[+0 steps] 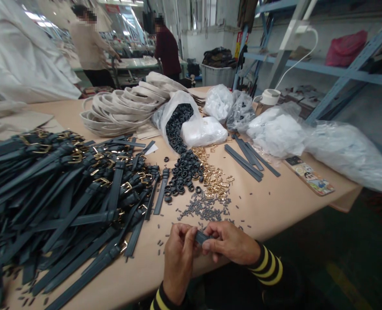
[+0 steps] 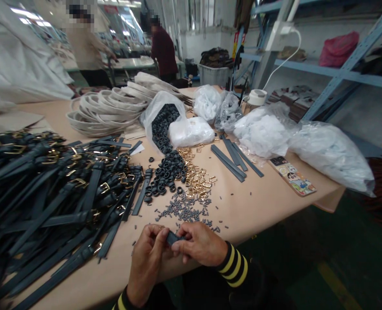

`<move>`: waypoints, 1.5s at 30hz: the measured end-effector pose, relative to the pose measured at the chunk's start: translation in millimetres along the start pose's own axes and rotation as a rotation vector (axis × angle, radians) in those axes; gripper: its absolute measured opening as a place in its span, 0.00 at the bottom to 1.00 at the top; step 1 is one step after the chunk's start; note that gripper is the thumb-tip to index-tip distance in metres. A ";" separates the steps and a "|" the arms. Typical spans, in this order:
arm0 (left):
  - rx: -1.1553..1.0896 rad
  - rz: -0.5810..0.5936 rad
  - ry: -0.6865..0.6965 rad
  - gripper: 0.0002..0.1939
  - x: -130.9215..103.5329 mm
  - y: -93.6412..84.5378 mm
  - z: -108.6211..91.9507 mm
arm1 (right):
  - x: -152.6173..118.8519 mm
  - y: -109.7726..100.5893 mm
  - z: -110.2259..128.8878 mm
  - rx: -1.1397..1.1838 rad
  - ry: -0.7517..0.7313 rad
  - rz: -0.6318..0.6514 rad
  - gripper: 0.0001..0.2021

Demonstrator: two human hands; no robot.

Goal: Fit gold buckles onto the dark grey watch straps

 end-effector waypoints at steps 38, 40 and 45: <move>-0.160 0.167 -0.206 0.14 20.4 -7.6 13.4 | 71.8 -17.3 89.4 -0.935 -0.592 -0.440 0.07; -0.180 0.168 -0.217 0.14 21.1 -7.6 16.6 | 51.5 -15.7 81.1 -0.676 -0.524 -0.389 0.06; -0.191 0.142 -0.206 0.13 16.3 -5.0 17.7 | 20.4 -1.9 26.6 -0.263 -0.186 -0.259 0.09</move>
Point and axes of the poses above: each hand's wrist, its own x-axis towards the middle knuckle, its own y-axis out of the palm, z = x × y, the point moved 5 cm from there along x, towards the middle knuckle, and after that the axes turned 13 degrees about -z, right-handed, at the moved point
